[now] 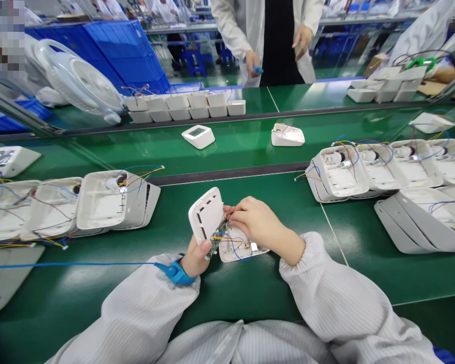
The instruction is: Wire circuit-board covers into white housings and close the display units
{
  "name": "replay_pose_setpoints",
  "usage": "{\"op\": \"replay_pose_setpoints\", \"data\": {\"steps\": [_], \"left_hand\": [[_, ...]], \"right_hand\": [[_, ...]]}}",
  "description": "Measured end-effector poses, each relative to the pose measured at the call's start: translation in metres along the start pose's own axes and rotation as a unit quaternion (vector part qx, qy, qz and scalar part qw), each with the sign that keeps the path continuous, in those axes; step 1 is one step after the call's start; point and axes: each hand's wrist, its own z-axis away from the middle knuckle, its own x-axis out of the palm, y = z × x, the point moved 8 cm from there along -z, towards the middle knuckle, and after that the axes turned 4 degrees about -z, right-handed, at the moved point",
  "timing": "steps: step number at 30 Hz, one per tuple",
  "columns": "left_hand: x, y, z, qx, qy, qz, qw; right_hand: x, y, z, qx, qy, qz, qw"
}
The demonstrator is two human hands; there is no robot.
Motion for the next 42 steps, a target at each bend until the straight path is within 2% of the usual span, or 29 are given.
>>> {"op": "replay_pose_setpoints", "data": {"steps": [5, 20, 25, 28, 32, 36, 42], "left_hand": [[0.002, -0.003, 0.000, -0.008, -0.014, 0.018, 1.000], [0.007, 0.002, -0.003, 0.004, -0.045, -0.070, 0.997], [0.007, 0.006, -0.006, 0.002, -0.046, -0.095, 0.994], [0.005, 0.004, -0.007, -0.002, -0.038, -0.064, 0.997], [-0.003, 0.000, -0.006, -0.005, 0.000, 0.007, 1.000], [-0.006, -0.002, -0.004, -0.008, 0.015, 0.013, 1.000], [0.001, 0.001, -0.003, -0.011, -0.020, -0.055, 0.998]], "right_hand": [[0.001, -0.003, 0.000, -0.019, -0.004, 0.029, 0.999], [0.006, -0.005, -0.001, -0.003, -0.029, 0.100, 0.995], [0.013, 0.000, -0.003, 0.039, -0.045, 0.126, 0.990], [0.017, -0.001, -0.002, 0.063, -0.073, 0.125, 0.987], [0.012, 0.000, 0.002, 0.074, -0.045, 0.063, 0.994], [0.006, 0.002, 0.005, 0.060, 0.008, 0.010, 0.998], [0.008, -0.002, 0.001, 0.050, -0.023, 0.067, 0.996]]}}
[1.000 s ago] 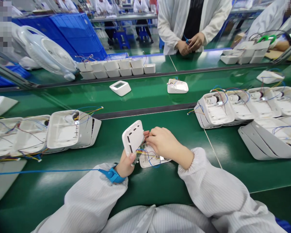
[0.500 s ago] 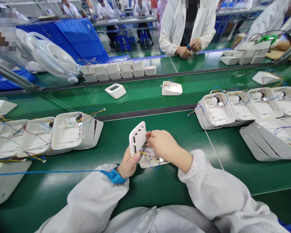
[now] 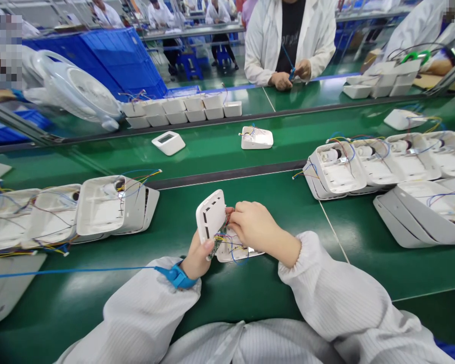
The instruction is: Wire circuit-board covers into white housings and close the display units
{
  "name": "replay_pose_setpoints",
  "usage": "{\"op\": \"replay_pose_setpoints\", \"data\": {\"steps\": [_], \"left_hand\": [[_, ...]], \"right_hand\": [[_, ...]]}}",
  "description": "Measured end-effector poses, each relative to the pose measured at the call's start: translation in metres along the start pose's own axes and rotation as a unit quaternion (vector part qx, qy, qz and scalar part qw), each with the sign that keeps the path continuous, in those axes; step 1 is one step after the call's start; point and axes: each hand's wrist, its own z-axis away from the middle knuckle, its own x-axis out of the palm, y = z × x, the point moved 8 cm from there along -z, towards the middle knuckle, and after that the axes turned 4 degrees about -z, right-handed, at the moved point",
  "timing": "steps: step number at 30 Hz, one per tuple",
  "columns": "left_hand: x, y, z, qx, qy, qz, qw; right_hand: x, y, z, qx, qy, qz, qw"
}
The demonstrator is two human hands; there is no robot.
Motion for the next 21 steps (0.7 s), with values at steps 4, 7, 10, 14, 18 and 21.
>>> {"op": "replay_pose_setpoints", "data": {"steps": [4, 7, 10, 14, 18, 21], "left_hand": [[0.003, 0.002, -0.001, -0.010, -0.007, -0.011, 1.000], [0.003, 0.002, -0.002, -0.013, -0.004, -0.018, 1.000], [0.002, 0.002, -0.003, -0.017, 0.006, -0.036, 0.999], [0.001, 0.003, -0.003, 0.000, -0.007, -0.017, 1.000], [-0.005, 0.003, -0.003, 0.007, 0.014, -0.033, 0.999], [-0.006, 0.003, -0.004, 0.006, 0.017, -0.043, 0.999]], "right_hand": [[-0.002, -0.004, -0.003, -0.022, -0.001, 0.018, 1.000], [0.000, -0.006, -0.003, -0.037, 0.004, 0.013, 0.999], [0.001, -0.003, -0.001, -0.022, 0.015, 0.002, 1.000], [-0.003, 0.005, 0.001, 0.015, 0.014, -0.073, 0.997], [-0.012, 0.028, 0.001, 0.111, -0.035, -0.131, 0.985], [-0.009, 0.047, 0.005, 0.197, -0.114, -0.122, 0.966]]}}
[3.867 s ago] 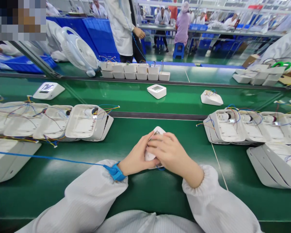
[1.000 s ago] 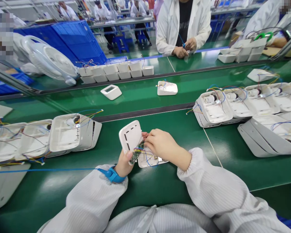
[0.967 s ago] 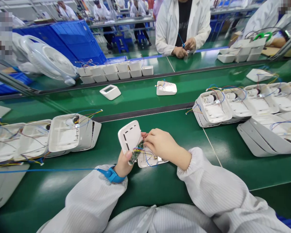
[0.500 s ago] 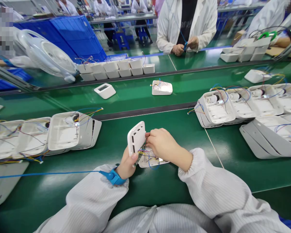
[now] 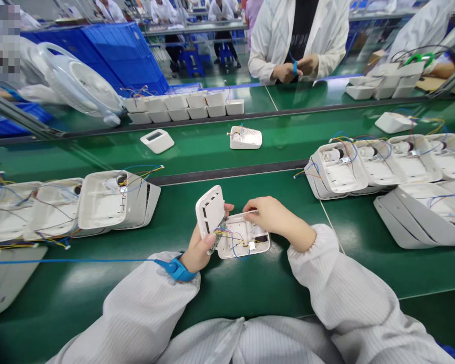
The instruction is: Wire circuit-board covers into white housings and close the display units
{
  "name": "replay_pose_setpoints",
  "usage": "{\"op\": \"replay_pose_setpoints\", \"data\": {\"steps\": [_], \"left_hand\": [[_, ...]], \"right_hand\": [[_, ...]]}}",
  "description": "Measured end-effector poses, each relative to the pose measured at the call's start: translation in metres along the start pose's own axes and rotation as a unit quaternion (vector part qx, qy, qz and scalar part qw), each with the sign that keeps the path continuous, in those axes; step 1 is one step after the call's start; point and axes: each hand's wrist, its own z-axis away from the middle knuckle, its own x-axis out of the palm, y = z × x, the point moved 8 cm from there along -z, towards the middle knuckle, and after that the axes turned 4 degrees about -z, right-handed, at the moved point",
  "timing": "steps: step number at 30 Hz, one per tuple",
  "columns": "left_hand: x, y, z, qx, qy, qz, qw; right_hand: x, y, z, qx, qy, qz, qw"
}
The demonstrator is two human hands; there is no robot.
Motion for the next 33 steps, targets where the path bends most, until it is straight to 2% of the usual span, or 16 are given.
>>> {"op": "replay_pose_setpoints", "data": {"steps": [3, 6, 8, 10, 13, 20, 24, 28, 30, 33], "left_hand": [[0.001, 0.001, -0.001, 0.001, -0.002, 0.004, 1.000], [0.002, 0.002, -0.001, 0.006, -0.001, 0.007, 1.000], [0.002, 0.004, -0.001, 0.010, -0.001, 0.009, 1.000], [0.003, 0.004, -0.001, 0.012, -0.004, 0.010, 1.000], [0.003, 0.004, -0.001, 0.012, -0.002, 0.011, 1.000], [0.003, 0.004, -0.001, 0.013, -0.011, 0.005, 1.000], [0.002, 0.005, -0.001, 0.012, -0.005, 0.008, 1.000], [0.004, 0.006, 0.000, 0.016, -0.010, 0.004, 1.000], [0.006, 0.007, 0.000, 0.015, -0.015, 0.003, 1.000], [0.009, 0.010, -0.001, 0.018, -0.031, -0.013, 0.999]], "right_hand": [[-0.001, 0.002, 0.000, 0.007, -0.009, 0.014, 1.000], [-0.010, -0.013, 0.005, -0.039, 0.056, -0.012, 0.998], [-0.012, -0.029, 0.013, -0.083, 0.069, -0.073, 0.991], [-0.005, -0.046, 0.021, -0.126, 0.022, -0.129, 0.983], [0.008, -0.061, 0.030, -0.163, -0.044, -0.120, 0.978], [0.003, -0.045, 0.026, -0.115, -0.076, -0.138, 0.981], [0.004, -0.048, 0.027, -0.154, -0.116, -0.163, 0.968], [0.009, -0.051, 0.026, -0.200, -0.090, -0.105, 0.970], [0.011, -0.050, 0.024, -0.213, -0.051, -0.019, 0.976], [0.012, -0.045, 0.019, -0.190, 0.013, 0.145, 0.971]]}}
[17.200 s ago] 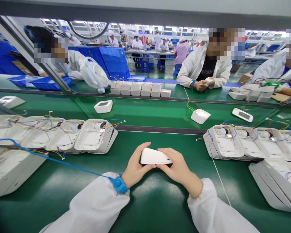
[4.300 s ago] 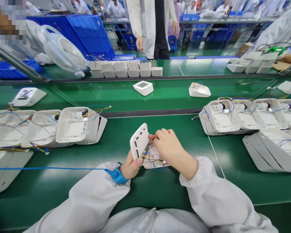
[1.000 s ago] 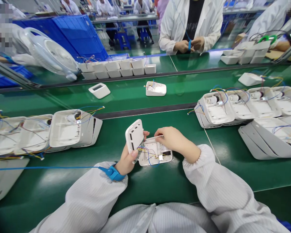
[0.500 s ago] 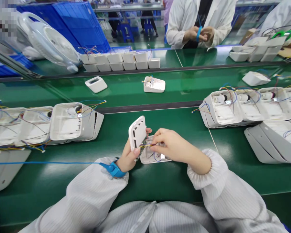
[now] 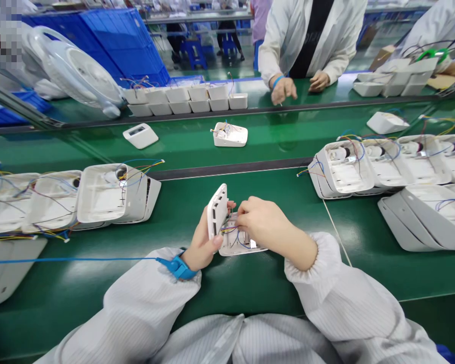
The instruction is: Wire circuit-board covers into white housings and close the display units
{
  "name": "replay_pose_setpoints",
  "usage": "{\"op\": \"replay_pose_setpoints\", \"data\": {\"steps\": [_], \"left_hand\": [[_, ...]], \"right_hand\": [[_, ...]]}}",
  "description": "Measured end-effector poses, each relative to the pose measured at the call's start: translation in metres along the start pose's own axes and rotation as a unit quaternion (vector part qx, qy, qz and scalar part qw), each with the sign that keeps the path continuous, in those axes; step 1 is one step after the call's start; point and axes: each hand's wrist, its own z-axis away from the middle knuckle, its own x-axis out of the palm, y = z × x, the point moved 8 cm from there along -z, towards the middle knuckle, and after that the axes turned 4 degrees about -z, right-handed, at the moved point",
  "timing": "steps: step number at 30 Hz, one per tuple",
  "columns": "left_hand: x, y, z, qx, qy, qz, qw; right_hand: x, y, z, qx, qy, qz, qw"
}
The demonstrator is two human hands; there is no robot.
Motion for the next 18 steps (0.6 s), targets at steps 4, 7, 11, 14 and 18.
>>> {"op": "replay_pose_setpoints", "data": {"steps": [4, 7, 11, 14, 18], "left_hand": [[0.005, 0.005, 0.000, 0.012, -0.020, -0.056, 0.998], [0.007, 0.004, 0.000, 0.011, -0.033, -0.096, 0.995], [0.005, 0.012, -0.003, 0.045, -0.035, -0.179, 0.982], [0.012, 0.023, -0.006, 0.091, -0.074, -0.268, 0.956], [0.024, 0.023, -0.006, 0.091, -0.160, -0.347, 0.920]], "right_hand": [[0.001, 0.007, 0.000, 0.036, 0.010, 0.079, 0.996], [0.003, 0.012, 0.001, 0.062, -0.001, 0.078, 0.995], [0.007, 0.018, 0.000, 0.083, 0.000, 0.031, 0.996], [0.006, 0.029, -0.001, 0.086, -0.002, -0.068, 0.994], [0.000, 0.050, 0.003, 0.086, -0.071, -0.265, 0.958]]}}
